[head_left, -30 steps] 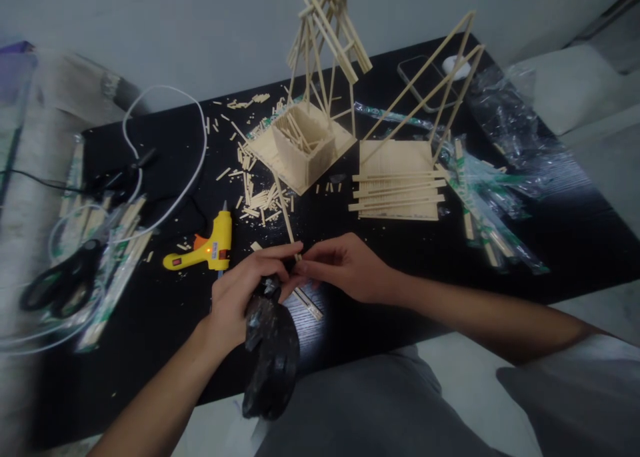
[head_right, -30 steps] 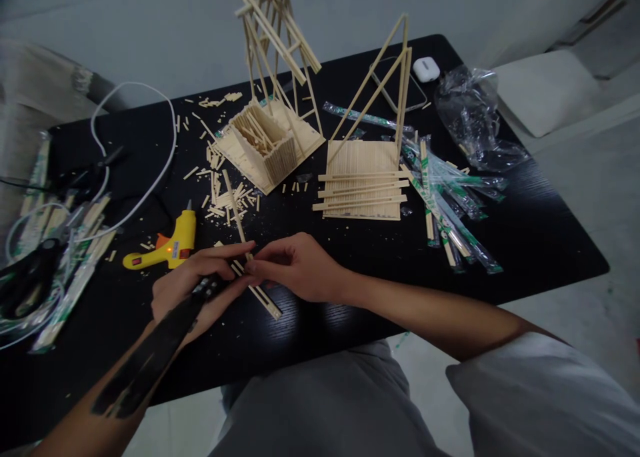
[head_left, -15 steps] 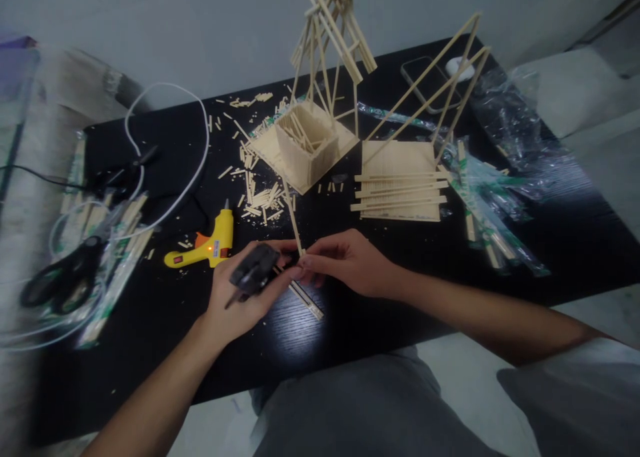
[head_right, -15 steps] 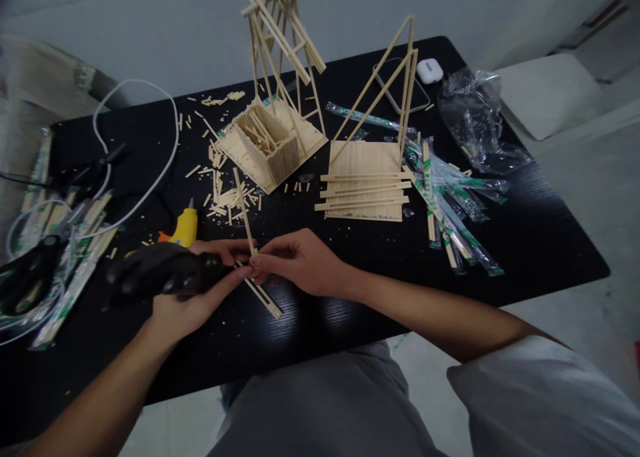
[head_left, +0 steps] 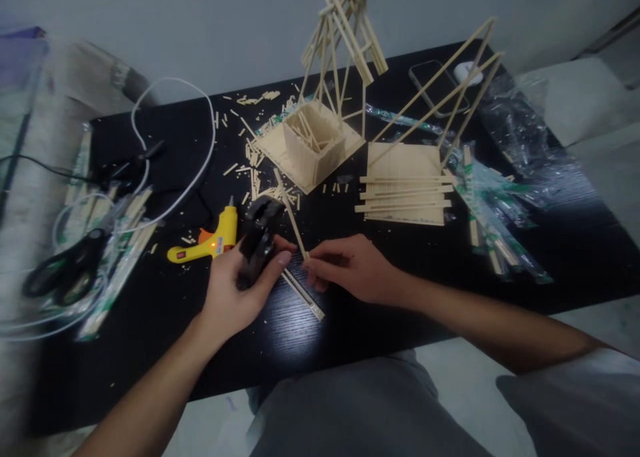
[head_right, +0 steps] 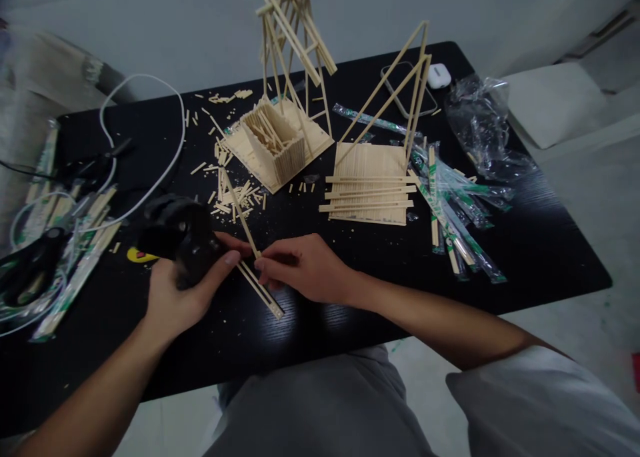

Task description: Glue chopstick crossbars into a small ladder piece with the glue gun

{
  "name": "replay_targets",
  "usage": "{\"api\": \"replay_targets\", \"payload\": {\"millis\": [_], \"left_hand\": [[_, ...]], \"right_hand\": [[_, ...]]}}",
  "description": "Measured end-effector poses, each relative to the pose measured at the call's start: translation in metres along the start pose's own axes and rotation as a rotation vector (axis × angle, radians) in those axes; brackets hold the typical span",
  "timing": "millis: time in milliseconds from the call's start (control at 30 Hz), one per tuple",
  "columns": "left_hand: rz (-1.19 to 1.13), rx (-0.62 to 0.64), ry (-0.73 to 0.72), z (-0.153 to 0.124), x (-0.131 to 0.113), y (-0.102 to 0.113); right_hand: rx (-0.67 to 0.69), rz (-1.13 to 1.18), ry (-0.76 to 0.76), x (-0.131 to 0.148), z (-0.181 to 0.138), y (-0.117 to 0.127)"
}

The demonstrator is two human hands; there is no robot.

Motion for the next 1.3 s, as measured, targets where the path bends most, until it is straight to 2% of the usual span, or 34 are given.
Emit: {"api": "replay_targets", "payload": {"millis": [100,200,300,500,633,867,1300], "left_hand": [[0.370,-0.059,-0.069,-0.005,-0.005,0.021],[0.674,-0.083,-0.051,-0.006,-0.005,0.033],[0.803,-0.048,0.023,-0.005,0.001,0.033],[0.871,0.073,0.100,-0.005,0.006,0.014],[0.871,0.088,0.138,-0.005,0.006,0.011],[0.864,0.112,0.190,-0.004,0.007,0.009],[0.931,0.184,0.218,-0.004,0.001,0.000]], "right_hand": [[-0.132,-0.433,0.195,0.020,-0.007,0.014],[-0.268,-0.772,0.419,0.039,-0.018,0.021],[-0.364,-0.950,0.534,0.048,-0.025,0.022],[-0.439,-1.183,0.573,0.053,-0.028,0.016],[-0.443,-1.271,0.586,0.056,-0.027,0.013],[-0.429,-1.292,0.539,0.056,-0.026,0.014],[-0.418,-1.315,0.609,0.060,-0.026,0.007]]}}
Point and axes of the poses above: each hand's wrist, its own z-axis towards the middle knuckle, its own y-axis out of the back of the hand, x = y × z, the point moved 8 cm from there along z, towards the middle knuckle, and after that the axes turned 11 degrees about x, right-handed, at the moved point
